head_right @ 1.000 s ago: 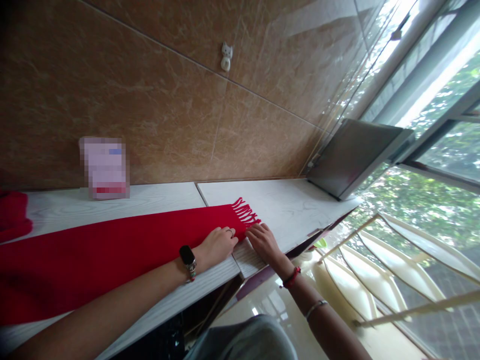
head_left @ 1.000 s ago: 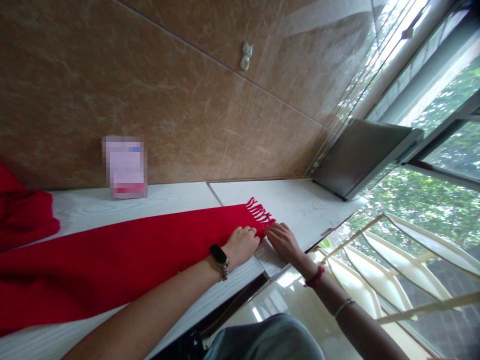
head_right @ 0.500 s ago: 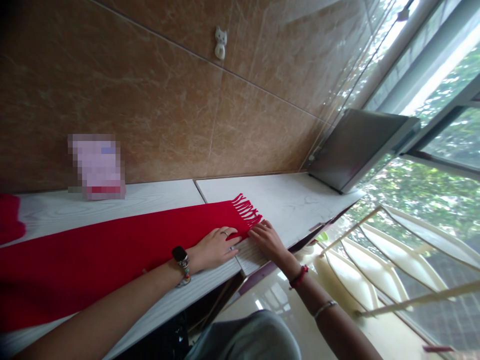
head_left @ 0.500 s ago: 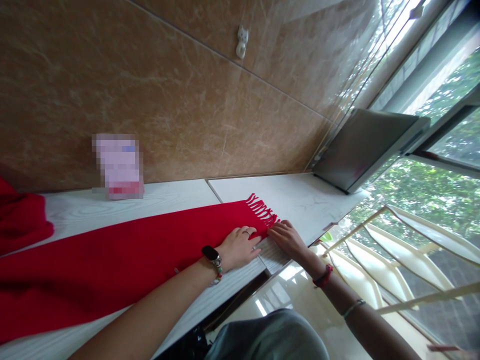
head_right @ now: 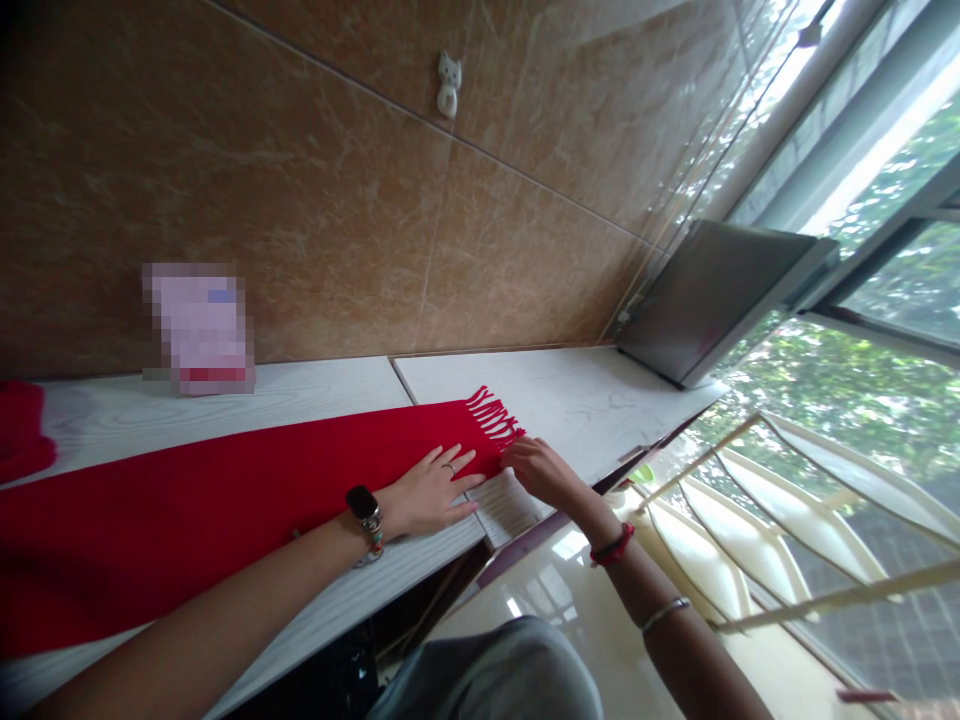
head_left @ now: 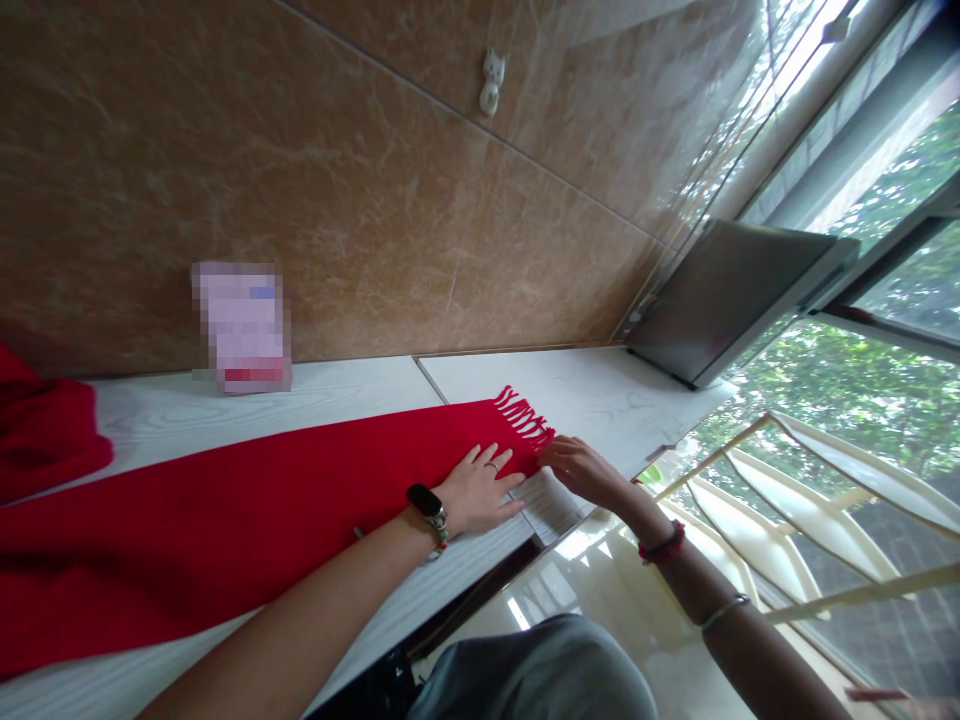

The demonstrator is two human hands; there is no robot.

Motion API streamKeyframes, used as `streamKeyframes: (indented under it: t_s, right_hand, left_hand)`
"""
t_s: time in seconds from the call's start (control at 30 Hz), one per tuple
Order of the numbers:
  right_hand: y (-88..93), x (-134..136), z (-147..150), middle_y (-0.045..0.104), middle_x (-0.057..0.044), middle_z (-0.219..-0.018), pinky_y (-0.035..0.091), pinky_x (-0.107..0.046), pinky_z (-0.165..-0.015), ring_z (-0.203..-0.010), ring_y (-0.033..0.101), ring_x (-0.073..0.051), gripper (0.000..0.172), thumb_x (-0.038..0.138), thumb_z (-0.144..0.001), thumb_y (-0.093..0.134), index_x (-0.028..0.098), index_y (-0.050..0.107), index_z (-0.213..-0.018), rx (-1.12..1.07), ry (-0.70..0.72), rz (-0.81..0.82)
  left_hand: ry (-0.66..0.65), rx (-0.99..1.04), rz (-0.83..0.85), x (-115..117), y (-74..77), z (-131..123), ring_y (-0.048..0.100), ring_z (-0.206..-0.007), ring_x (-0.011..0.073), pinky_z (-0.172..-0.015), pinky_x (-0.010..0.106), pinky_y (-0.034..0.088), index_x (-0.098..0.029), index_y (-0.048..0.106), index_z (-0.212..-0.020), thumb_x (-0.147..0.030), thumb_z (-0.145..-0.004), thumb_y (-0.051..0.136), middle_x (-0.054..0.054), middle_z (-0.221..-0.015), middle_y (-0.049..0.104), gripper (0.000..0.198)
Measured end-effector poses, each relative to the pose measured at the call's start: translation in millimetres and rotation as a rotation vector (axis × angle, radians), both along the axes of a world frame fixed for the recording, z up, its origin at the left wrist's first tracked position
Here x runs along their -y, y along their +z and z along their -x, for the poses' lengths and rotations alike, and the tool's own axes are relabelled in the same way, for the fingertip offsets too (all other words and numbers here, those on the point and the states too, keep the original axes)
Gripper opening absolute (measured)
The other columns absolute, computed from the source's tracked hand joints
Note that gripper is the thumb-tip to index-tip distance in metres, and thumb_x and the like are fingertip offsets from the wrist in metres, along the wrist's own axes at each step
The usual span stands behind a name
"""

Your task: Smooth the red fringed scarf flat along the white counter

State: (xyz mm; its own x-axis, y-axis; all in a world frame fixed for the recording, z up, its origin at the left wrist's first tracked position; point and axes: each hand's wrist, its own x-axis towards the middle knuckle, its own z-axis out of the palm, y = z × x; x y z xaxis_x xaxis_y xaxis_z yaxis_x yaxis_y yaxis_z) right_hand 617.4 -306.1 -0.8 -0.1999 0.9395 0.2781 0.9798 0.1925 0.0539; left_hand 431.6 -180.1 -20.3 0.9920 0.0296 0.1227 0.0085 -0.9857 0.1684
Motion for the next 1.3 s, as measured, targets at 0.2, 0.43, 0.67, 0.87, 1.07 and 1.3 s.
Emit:
streamKeyframes:
  t_s: [0.2,0.43,0.67,0.87,1.07,1.3]
  right_hand:
    - [8.2,-27,8,0.066,-0.006,-0.081,0.047,-0.026,-0.069,-0.074,0.058,-0.013,0.033,-0.001,-0.075,0.037,0.016,0.065,-0.083,-0.175,-0.035,0.093]
    - [4.0,-47,8,0.067,-0.007,-0.082,0.046,-0.026,-0.071,-0.075,0.060,-0.015,0.035,-0.002,-0.072,0.037,0.014,0.066,-0.082,-0.097,-0.152,0.111]
    - [8.7,-61,11,0.069,-0.005,-0.079,0.047,-0.025,-0.068,-0.071,0.061,-0.014,0.035,-0.002,-0.069,0.039,0.016,0.068,-0.079,-0.096,-0.107,0.196]
    - [12.2,-67,3,0.069,-0.007,-0.092,0.048,-0.028,-0.075,-0.083,0.062,-0.017,0.037,0.000,-0.071,0.041,0.017,0.067,-0.091,-0.132,-0.143,0.114]
    - [8.8,-81,1,0.070,-0.004,-0.088,0.049,-0.026,-0.071,-0.078,0.063,-0.015,0.039,-0.002,-0.069,0.042,0.018,0.068,-0.089,-0.180,-0.060,0.237]
    - [6.7,-99,-14,0.068,-0.006,-0.094,0.048,-0.029,-0.078,-0.087,0.062,-0.016,0.041,-0.002,-0.070,0.040,0.017,0.067,-0.094,-0.190,-0.125,0.107]
  left_hand:
    - [0.041,0.012,0.007,2,0.8,1,0.020,-0.130,0.0305,-0.100,0.047,0.019,-0.029,0.043,-0.126,-0.049,-0.086,0.035,0.009,-0.142,0.028,0.046]
    - [0.101,-0.020,0.036,5,1.8,1,0.021,-0.128,0.0360,-0.098,0.052,0.019,-0.032,0.041,-0.128,-0.052,-0.084,0.038,0.011,-0.142,0.025,0.049]
    - [0.072,-0.007,0.022,5,-0.5,2,0.026,-0.126,0.0323,-0.099,0.053,0.018,-0.027,0.045,-0.126,-0.049,-0.085,0.038,0.013,-0.137,0.035,0.047]
    - [0.055,0.000,0.001,5,0.8,4,0.032,-0.120,0.0316,-0.097,0.055,0.021,-0.027,0.044,-0.126,-0.049,-0.086,0.035,0.009,-0.133,0.041,0.047]
    - [0.060,-0.024,0.028,5,3.3,5,0.030,-0.120,0.0364,-0.095,0.061,0.019,-0.027,0.043,-0.127,-0.049,-0.085,0.035,0.007,-0.134,0.041,0.048]
    - [0.070,-0.035,0.042,6,1.3,5,0.023,-0.124,0.0394,-0.091,0.070,0.013,-0.030,0.042,-0.127,-0.050,-0.086,0.033,0.004,-0.135,0.039,0.047]
